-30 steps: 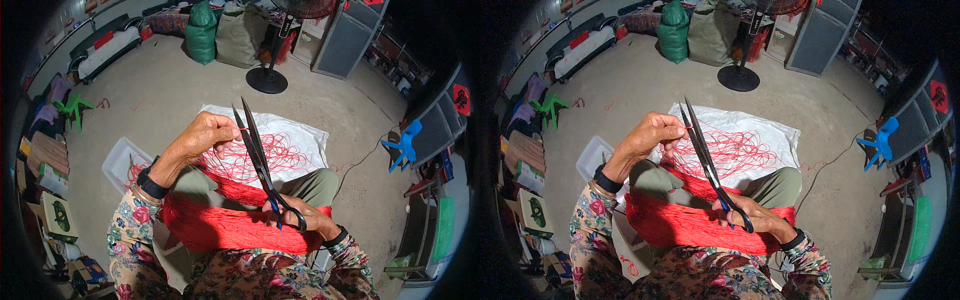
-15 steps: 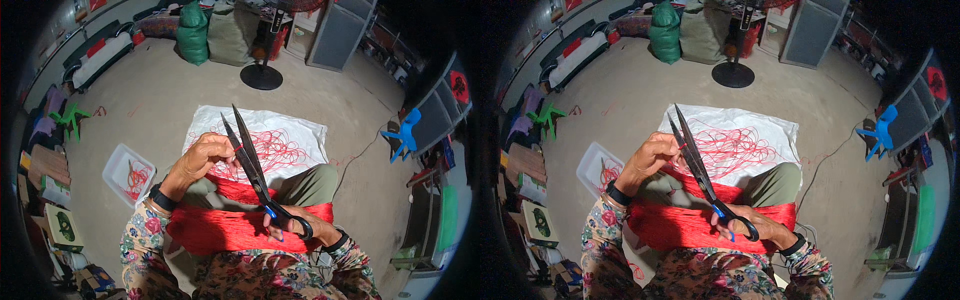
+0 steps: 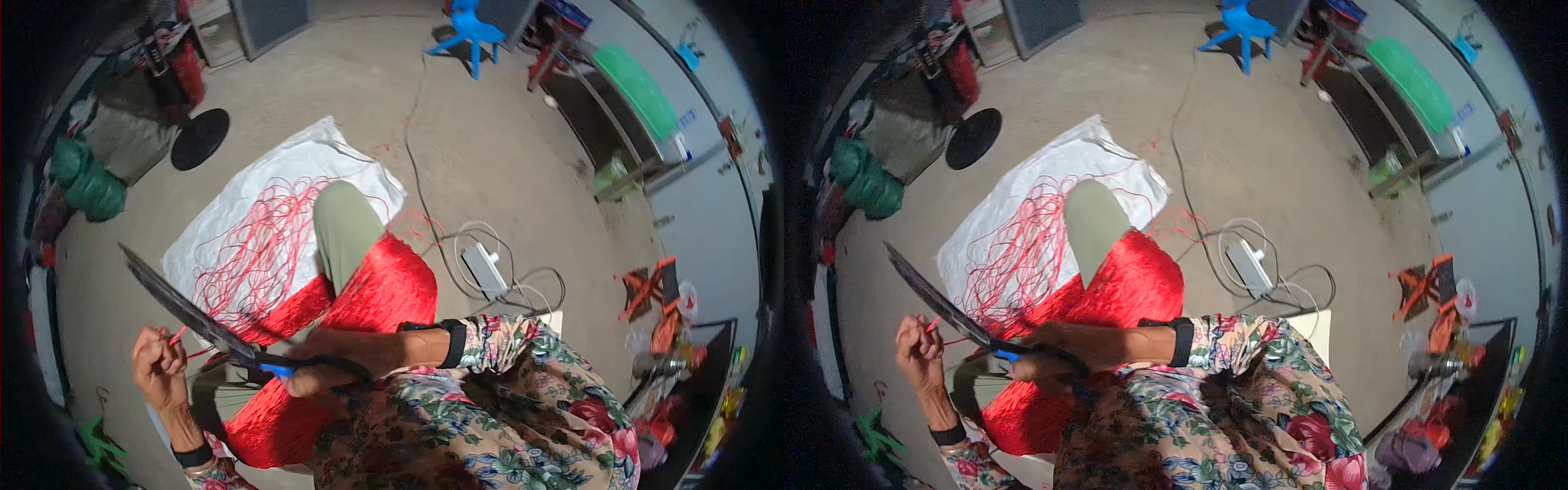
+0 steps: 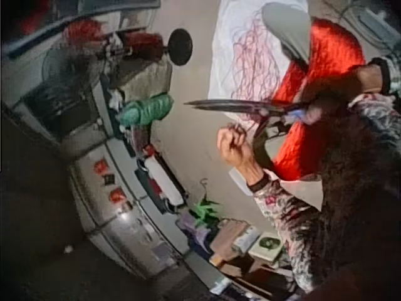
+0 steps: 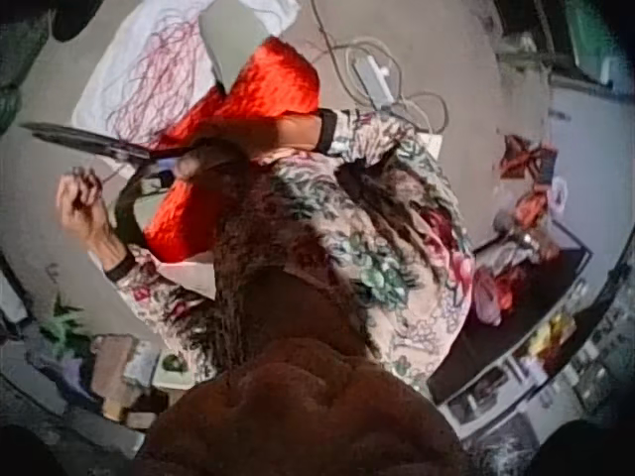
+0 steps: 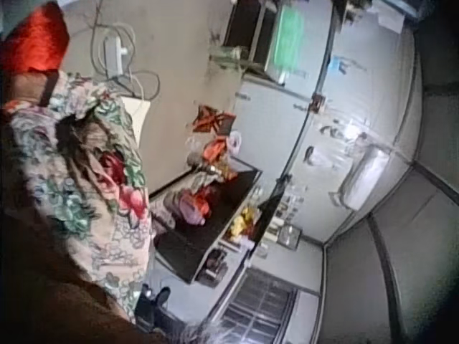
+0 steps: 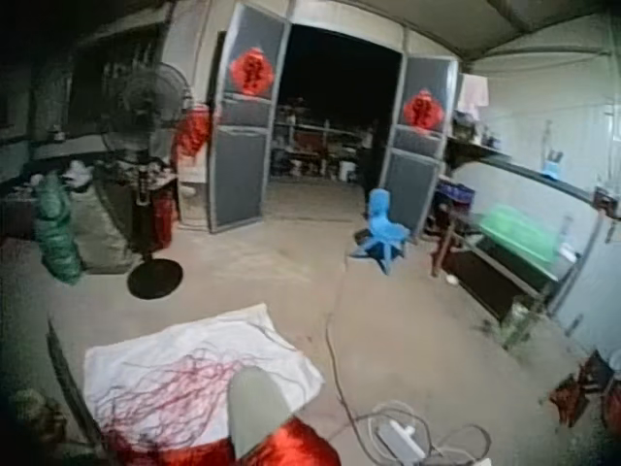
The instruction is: The person winds red cord around their legs, cuts it with shears, and then wraps the cord around their hand to tie it into a bundle.
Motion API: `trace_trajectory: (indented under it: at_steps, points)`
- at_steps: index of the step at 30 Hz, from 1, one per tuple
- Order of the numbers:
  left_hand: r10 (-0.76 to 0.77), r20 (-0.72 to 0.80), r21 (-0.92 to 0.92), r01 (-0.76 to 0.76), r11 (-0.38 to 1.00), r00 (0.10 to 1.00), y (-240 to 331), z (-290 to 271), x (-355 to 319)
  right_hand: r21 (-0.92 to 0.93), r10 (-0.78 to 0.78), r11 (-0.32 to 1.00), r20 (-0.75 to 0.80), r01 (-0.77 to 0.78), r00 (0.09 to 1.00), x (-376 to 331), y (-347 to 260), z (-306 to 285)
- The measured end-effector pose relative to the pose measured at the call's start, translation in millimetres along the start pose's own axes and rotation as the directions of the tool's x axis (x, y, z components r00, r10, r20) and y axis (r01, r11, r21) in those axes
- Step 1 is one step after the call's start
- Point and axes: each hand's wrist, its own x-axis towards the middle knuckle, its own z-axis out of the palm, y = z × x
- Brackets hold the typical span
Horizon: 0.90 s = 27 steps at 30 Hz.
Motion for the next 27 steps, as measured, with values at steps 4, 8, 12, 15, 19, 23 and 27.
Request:
trace_trajectory:
  at_steps: [4, 8, 12, 15, 19, 23, 27]
  points:
    - [0.044, -0.232, -0.001, -0.045, 0.999, 0.972, -9, -28, -2, 0.46, 0.33, 0.877, -0.362, -0.141, 0.872, -44, -42, -21]
    - [-0.037, -0.173, -0.038, 0.031, 0.999, 0.984, -3, -60, 0, -0.255, -0.12, 0.963, -0.7, -0.09, 0.704, -135, -83, -56]
    - [-0.091, -0.211, -0.134, 0.064, 0.989, 0.973, 1, -85, 7, -0.362, -0.244, 0.773, -0.928, -0.521, 0.283, -197, -41, -116]
    - [-0.106, -0.29, -0.065, 0.091, 0.994, 0.951, 2, -96, 19, -0.122, -0.054, 0.817, -0.989, -0.564, 0.136, -240, 34, -136]
    - [-0.121, -0.343, -0.002, 0.128, 0.992, 0.931, 3, -103, 41, 0.074, 0.079, 0.764, -0.997, -0.641, -0.02, -267, 156, -127]
    - [-0.115, -0.379, 0.02, 0.133, 0.991, 0.918, -1, -106, 57, 0.297, 0.3, 0.691, -0.947, -0.659, -0.111, -285, 232, -102]
    - [-0.146, -0.36, 0.022, 0.165, 0.986, 0.922, -9, -105, 60, 0.137, 0.122, 0.544, -0.989, -0.828, -0.083, -293, 275, -92]
